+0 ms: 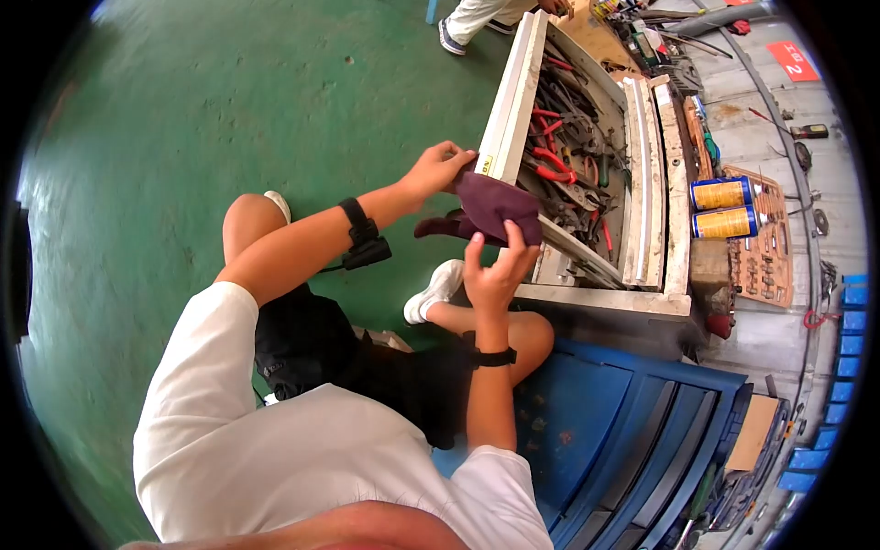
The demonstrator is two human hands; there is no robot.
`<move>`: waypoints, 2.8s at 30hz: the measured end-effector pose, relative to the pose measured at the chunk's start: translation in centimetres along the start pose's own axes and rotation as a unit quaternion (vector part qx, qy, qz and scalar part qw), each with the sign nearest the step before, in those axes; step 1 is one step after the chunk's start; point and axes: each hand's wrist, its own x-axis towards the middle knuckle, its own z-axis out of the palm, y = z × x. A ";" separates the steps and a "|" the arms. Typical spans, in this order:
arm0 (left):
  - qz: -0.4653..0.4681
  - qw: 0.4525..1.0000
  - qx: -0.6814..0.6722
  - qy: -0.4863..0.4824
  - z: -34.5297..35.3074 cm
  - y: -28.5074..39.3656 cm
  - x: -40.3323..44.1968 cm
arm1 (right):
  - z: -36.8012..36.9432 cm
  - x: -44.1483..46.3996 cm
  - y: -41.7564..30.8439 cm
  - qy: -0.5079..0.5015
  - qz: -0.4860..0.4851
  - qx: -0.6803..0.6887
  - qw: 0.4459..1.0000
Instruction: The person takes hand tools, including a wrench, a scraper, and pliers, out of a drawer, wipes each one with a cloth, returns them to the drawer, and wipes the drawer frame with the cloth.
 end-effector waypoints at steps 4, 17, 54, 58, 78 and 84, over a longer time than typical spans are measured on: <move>-0.031 0.996 0.071 -0.051 0.8 0.0 -0.3 | -1.2 -0.9 2.6 0.082 0.162 0.068 0.981; 0.015 0.984 0.166 -0.069 0.6 1.5 -0.3 | -2.5 -0.6 5.0 0.141 0.167 -0.052 0.974; 0.013 0.972 0.114 -0.206 0.1 2.2 0.2 | -4.8 1.0 7.7 0.144 0.200 -0.094 0.965; 0.006 0.972 0.124 -0.200 0.0 2.3 -0.1 | -5.0 1.4 5.3 0.064 0.135 -0.103 0.983; 0.049 0.959 0.128 -0.247 -0.6 2.2 -0.1 | -7.1 0.6 7.7 0.034 0.098 -0.149 0.983; 0.050 0.957 0.148 -0.246 -0.7 1.8 0.2 | -12.3 -1.3 15.2 0.070 0.195 -0.242 0.948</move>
